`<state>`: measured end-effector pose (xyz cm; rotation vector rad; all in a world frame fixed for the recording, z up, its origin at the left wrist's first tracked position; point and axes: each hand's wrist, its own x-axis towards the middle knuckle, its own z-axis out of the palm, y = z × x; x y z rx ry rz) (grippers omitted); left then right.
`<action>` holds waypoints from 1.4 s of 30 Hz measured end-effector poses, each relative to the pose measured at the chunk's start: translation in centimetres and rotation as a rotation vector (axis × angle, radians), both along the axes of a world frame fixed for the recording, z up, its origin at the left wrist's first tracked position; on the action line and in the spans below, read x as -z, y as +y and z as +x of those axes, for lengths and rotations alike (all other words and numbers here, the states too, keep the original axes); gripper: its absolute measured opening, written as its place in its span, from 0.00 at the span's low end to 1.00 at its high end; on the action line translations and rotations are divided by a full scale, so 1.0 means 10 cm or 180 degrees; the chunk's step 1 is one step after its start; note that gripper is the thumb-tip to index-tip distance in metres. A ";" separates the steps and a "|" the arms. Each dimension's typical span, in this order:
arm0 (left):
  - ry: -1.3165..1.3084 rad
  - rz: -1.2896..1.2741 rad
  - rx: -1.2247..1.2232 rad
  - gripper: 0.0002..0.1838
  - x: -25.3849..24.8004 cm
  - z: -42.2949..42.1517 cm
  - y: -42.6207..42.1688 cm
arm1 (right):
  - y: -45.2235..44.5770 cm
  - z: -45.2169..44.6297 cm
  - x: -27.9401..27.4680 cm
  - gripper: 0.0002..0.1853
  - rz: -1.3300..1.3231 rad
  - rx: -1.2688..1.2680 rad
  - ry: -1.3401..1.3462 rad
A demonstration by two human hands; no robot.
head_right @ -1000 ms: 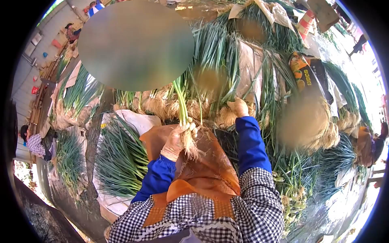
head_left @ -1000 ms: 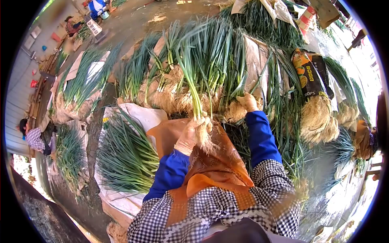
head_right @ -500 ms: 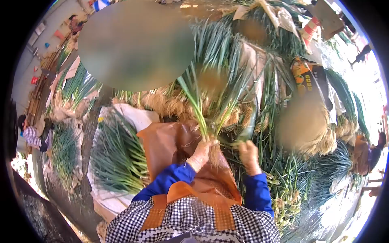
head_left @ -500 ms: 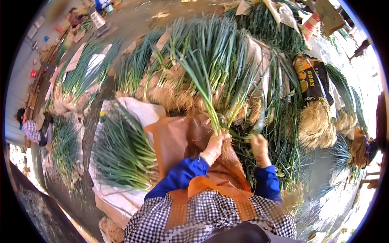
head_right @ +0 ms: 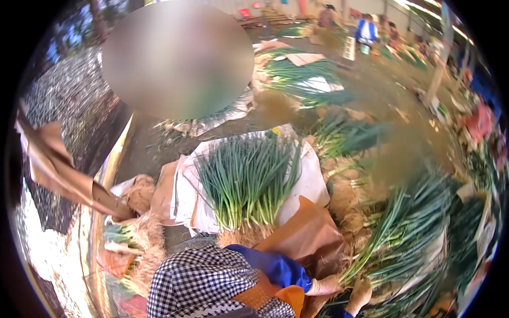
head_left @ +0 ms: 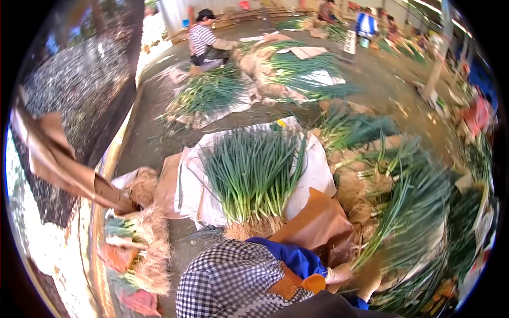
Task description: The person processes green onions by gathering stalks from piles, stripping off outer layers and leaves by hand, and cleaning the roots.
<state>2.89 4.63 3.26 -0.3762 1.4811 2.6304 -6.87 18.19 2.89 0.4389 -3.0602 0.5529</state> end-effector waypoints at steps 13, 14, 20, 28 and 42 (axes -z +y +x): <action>-0.0239 0.0870 0.0266 0.04 -0.21 0.09 -0.03 | 1.27 1.45 -0.35 0.06 -0.0947 0.0402 -0.2918; -0.0328 0.0935 0.0547 0.05 -0.05 0.07 -0.03 | 1.53 1.47 0.03 0.06 0.0276 0.0186 -0.3218; -0.0703 0.0568 0.0338 0.11 -0.06 0.04 0.01 | 0.98 1.23 -0.29 0.20 -0.2407 0.1282 -0.1773; -0.0745 0.0441 0.0171 0.14 -0.03 0.03 0.03 | 0.04 0.10 -0.10 0.20 -0.3566 0.1795 -0.0807; -0.0896 0.0365 0.0153 0.08 -0.14 -0.03 0.01 | 1.10 1.50 -0.48 0.19 0.1019 0.0071 -0.2070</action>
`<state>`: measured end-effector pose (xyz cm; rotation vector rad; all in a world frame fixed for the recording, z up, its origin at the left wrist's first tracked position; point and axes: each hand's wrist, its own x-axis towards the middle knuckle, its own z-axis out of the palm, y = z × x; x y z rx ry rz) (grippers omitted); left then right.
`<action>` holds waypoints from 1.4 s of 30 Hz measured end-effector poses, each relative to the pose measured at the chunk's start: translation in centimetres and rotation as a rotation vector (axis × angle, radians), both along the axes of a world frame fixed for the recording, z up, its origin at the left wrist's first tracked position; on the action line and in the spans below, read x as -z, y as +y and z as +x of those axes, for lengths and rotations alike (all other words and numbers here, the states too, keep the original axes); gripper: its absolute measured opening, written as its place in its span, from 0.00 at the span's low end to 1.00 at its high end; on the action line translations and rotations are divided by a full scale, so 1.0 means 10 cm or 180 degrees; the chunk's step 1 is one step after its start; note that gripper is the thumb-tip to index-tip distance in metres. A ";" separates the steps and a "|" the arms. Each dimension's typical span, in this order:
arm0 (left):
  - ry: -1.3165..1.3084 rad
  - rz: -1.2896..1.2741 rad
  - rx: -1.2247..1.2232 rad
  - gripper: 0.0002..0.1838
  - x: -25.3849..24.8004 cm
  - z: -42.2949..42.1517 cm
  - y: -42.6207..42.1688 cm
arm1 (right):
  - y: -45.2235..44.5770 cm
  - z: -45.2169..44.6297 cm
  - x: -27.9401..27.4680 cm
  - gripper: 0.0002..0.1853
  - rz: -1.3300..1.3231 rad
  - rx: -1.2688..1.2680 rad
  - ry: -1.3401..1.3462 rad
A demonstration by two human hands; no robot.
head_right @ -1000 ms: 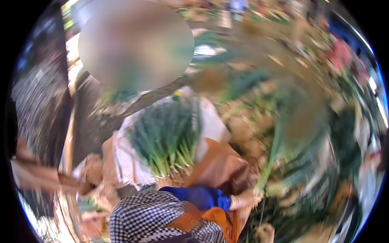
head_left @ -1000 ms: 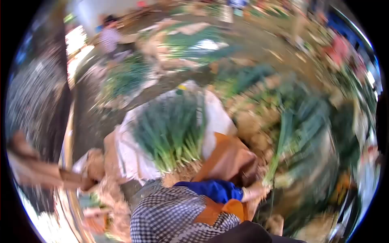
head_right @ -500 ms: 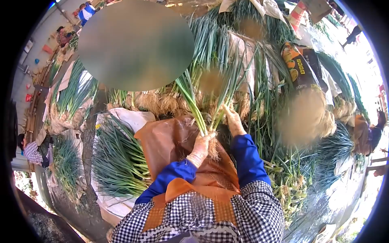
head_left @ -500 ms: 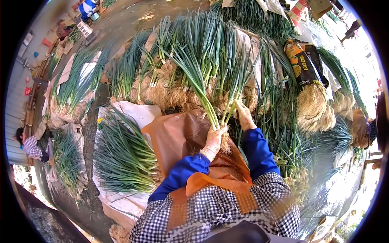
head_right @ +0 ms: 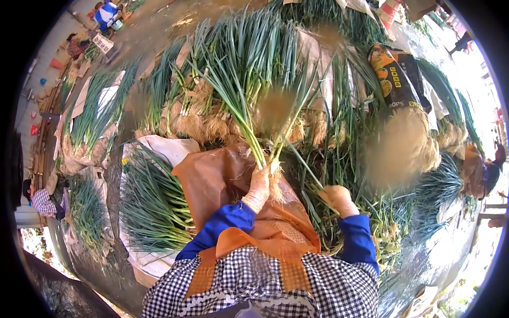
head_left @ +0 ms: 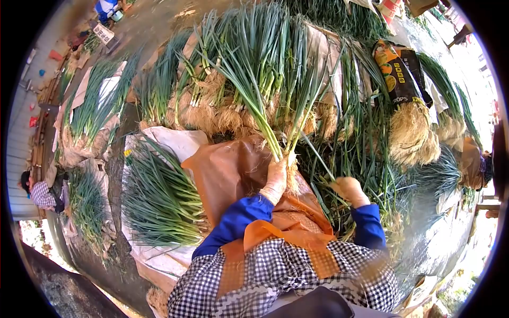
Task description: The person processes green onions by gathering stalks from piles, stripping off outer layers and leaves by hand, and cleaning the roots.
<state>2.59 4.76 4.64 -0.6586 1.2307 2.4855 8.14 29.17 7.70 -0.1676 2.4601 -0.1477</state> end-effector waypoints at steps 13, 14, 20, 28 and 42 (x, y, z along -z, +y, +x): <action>-0.0352 0.2208 0.0899 0.13 0.08 0.10 -0.30 | -1.48 -1.38 0.39 0.19 -0.5299 0.2791 0.0293; -0.0070 0.1007 0.0297 0.13 -0.11 0.15 -0.23 | -1.54 -1.41 0.48 0.19 -0.4183 0.2625 0.1220; -0.0039 0.1113 -0.0006 0.10 0.16 0.10 -0.24 | -1.48 -0.95 0.31 0.19 -0.2667 0.1833 0.1651; 0.0408 0.0970 0.0275 0.16 0.20 0.02 -0.34 | -0.20 -0.21 0.13 0.23 -0.0092 0.0173 0.0375; 0.0107 0.1397 0.0241 0.09 0.12 -0.01 -0.41 | -0.83 -0.39 -0.36 0.17 -0.3155 0.0281 -0.0950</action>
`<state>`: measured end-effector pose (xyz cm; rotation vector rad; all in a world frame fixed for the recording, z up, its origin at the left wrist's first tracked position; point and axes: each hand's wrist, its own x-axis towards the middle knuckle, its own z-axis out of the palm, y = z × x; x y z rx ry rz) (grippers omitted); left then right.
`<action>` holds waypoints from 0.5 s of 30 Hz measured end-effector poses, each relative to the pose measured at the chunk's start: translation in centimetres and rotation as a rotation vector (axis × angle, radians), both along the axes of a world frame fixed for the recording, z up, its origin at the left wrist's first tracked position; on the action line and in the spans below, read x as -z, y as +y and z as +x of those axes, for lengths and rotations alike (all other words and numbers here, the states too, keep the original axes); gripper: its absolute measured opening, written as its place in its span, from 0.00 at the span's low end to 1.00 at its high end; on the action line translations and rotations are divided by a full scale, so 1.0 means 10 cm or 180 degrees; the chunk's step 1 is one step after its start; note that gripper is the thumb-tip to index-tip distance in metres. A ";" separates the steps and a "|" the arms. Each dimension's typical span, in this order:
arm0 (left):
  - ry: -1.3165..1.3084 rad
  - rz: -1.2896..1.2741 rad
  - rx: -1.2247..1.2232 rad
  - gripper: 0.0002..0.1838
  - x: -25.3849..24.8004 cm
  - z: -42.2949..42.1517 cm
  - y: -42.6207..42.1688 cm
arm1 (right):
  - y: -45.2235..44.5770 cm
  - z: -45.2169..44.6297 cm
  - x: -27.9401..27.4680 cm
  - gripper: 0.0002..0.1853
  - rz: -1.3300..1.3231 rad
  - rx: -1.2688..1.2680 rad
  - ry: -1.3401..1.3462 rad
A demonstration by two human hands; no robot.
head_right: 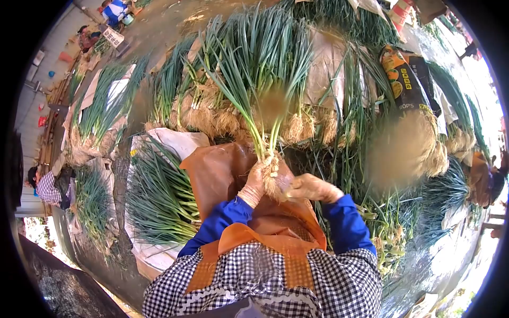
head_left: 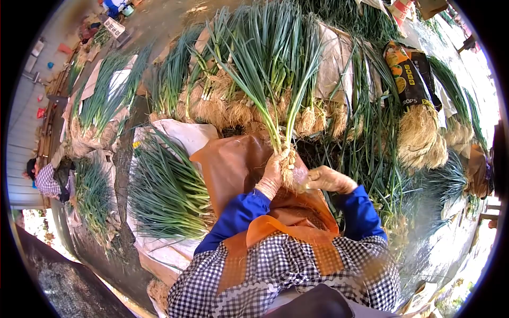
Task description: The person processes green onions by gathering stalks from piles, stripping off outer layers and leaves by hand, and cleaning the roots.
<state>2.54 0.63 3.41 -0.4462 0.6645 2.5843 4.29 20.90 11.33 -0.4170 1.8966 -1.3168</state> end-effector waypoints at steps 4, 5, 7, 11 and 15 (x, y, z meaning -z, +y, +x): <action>-0.0029 0.0263 0.0225 0.08 -0.05 -0.01 -0.02 | 0.18 -0.24 0.36 0.16 0.2383 0.0768 0.1757; -0.0016 0.0274 0.0222 0.08 -0.05 -0.03 0.00 | 0.04 -0.33 0.36 0.17 0.1048 0.1551 0.1227; -0.0152 -0.0089 0.0121 0.08 -0.06 0.01 0.01 | -0.29 -0.49 0.45 0.18 0.0168 0.1830 0.2326; -0.0138 -0.0166 0.0076 0.08 -0.01 0.01 -0.03 | -0.45 -0.62 0.25 0.23 0.0988 0.1190 0.1656; -0.0152 -0.0529 0.0078 0.11 -0.02 0.06 0.00 | -0.30 -0.78 0.33 0.26 0.1023 0.0228 0.1833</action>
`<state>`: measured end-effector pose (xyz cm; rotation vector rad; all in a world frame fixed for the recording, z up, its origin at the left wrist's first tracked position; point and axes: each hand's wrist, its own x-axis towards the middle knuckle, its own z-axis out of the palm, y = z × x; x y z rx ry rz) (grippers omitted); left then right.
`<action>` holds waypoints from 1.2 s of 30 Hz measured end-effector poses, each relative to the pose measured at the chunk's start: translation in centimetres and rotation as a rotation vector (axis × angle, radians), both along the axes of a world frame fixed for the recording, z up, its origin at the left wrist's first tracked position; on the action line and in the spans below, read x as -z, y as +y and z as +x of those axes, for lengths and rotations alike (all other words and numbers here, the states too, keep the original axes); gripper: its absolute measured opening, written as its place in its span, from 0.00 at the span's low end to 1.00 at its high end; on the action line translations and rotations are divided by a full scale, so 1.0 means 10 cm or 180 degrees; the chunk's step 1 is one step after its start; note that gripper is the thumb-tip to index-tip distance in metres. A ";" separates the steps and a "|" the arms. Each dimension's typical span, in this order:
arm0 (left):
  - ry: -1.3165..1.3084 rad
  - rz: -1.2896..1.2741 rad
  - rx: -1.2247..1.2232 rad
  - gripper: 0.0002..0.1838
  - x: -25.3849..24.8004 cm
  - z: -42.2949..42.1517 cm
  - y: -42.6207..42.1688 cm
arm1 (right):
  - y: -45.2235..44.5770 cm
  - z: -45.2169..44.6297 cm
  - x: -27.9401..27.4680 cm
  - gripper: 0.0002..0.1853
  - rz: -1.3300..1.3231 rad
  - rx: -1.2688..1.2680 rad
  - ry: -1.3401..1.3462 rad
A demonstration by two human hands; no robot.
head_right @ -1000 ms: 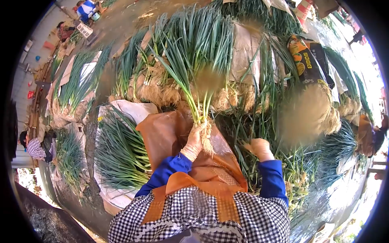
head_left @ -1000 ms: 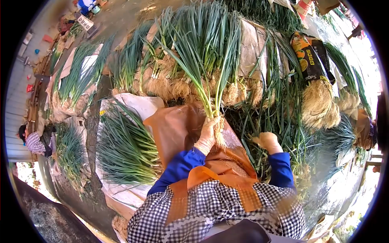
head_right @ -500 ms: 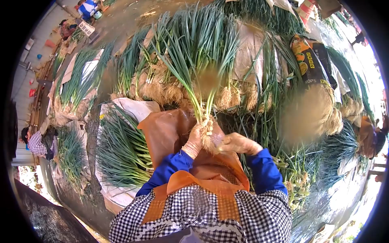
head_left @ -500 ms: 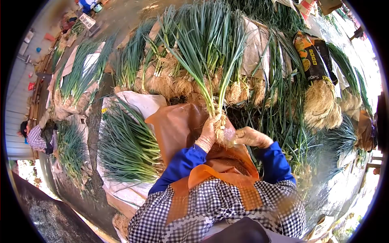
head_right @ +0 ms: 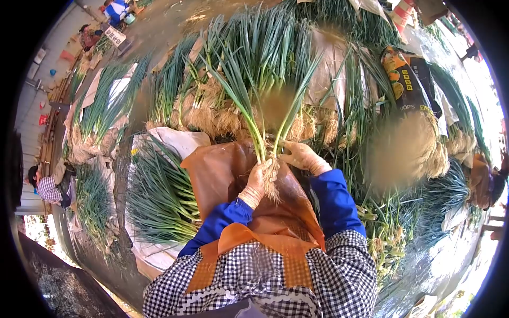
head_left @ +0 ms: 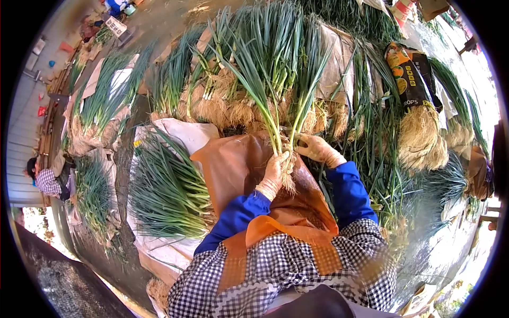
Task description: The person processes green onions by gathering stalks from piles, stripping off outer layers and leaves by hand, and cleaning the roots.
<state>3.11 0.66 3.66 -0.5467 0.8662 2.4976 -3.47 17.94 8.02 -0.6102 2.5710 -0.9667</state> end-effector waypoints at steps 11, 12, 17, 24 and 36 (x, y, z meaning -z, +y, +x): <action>-0.0247 0.0296 -0.0305 0.12 0.07 -0.05 0.03 | -0.16 0.37 0.15 0.08 -0.1384 0.1121 -0.0494; -0.0255 0.0298 -0.0319 0.12 0.06 -0.04 0.02 | -0.13 0.45 0.18 0.08 -0.1500 0.1149 -0.0901; -0.0047 0.1103 -0.0074 0.08 0.14 -0.07 -0.06 | 0.35 0.49 0.05 0.08 0.1870 -0.1598 -0.0300; -0.0066 0.0599 -0.0051 0.10 0.06 -0.06 -0.01 | -0.35 0.18 0.22 0.12 -0.2534 0.1713 -0.1493; 0.0043 0.0023 -0.0280 0.08 0.05 -0.10 0.06 | -0.50 0.38 0.32 0.10 -0.1386 0.1574 0.0612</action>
